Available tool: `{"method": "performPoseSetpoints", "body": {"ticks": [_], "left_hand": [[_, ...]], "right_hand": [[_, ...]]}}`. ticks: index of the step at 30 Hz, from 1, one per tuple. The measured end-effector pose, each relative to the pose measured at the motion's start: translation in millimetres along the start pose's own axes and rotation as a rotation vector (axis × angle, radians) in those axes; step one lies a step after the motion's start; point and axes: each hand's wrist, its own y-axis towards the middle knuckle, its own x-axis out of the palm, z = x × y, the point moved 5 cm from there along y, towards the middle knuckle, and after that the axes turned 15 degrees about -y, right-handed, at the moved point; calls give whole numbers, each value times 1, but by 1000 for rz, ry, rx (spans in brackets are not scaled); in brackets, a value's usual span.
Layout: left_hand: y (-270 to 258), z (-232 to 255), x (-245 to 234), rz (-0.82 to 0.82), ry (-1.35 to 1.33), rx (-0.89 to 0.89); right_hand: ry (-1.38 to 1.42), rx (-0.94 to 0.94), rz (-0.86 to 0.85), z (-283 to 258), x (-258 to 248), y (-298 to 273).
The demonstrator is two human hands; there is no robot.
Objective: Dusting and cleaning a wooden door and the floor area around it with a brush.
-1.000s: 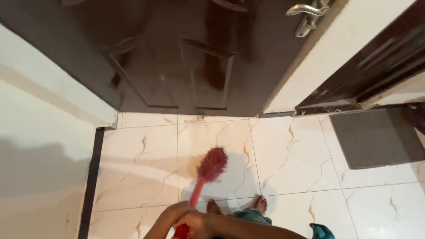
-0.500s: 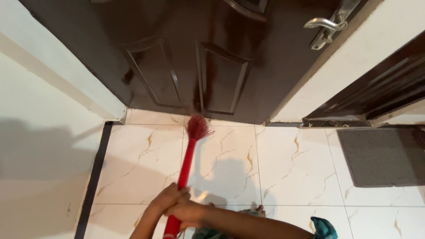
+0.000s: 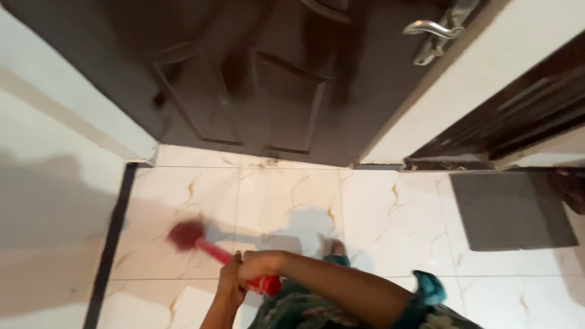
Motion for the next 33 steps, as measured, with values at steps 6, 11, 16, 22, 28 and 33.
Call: {"method": "performPoseSetpoints", "body": {"ticks": [6,11,16,22,28,33], "left_hand": [[-32,-12,69,15,-268,-167],[7,-24,100,-146,-21,-245],[4,-4,147,-186,11,-130],[-20,17,175,-71,1287,628],[-7,-21,163,215,-193,151],[-44,-25,205,210,447,141]], "right_hand": [[43,149,144,71,-17,33],[8,199,250,65,-56,11],[-71,208,335,52,-92,-24],[-413,87,314,38,-105,-40],[-470,-112,210,50,-116,-37],[-192,-55,-9,86,-125,-43]]}}
